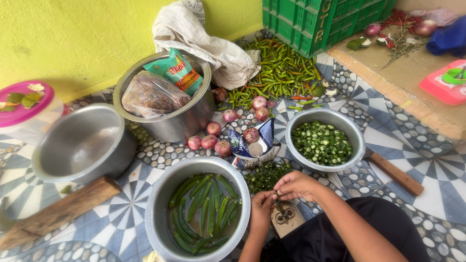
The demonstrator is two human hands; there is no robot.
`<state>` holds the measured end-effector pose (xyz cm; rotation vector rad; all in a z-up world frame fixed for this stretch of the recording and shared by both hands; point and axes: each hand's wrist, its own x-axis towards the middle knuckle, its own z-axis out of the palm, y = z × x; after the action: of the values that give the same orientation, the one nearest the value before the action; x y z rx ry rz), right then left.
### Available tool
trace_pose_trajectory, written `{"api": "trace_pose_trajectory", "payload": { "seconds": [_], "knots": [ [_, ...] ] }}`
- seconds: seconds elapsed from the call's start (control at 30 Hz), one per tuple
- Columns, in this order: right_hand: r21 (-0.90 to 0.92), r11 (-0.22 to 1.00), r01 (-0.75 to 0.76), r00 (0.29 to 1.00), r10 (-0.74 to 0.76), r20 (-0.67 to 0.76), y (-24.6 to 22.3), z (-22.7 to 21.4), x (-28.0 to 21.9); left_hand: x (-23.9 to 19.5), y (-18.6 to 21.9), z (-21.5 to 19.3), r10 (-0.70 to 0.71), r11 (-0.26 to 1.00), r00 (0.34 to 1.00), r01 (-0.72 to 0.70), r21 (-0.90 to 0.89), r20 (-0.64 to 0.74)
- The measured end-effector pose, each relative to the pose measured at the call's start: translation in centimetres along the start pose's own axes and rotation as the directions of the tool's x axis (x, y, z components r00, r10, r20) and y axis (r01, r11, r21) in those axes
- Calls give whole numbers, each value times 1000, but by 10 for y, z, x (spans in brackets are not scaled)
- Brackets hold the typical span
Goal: The person sits on the floor and uses a traditional blade to chop green okra pods. They repeatedly pick okra from a bowl of water, trim the ends, and slice the pods into small pieces, placing the chopped pieces into a separate bowl.
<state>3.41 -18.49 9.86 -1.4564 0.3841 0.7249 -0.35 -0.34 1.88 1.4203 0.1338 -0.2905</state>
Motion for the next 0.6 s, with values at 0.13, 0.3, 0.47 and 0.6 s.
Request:
{"api": "trace_pose_trajectory", "payload": {
  "seconds": [0.13, 0.3, 0.47, 0.6],
  "knots": [
    [7, 1000, 18, 1000, -18, 2, 2, -2, 2, -16, 31, 3, 114, 971, 992, -101, 216, -50],
    [19, 999, 39, 999, -39, -24, 7, -3, 7, -29, 57, 6, 67, 929, 992, -23, 369, -108],
    [16, 999, 51, 997, -50, -65, 16, -5, 15, -29, 57, 8, 96, 906, 991, -47, 421, -97],
    [-164, 985, -50, 987, 23, -160, 29, 2, 22, -29, 55, 5, 29, 892, 997, 8, 453, -76]
  ]
}}
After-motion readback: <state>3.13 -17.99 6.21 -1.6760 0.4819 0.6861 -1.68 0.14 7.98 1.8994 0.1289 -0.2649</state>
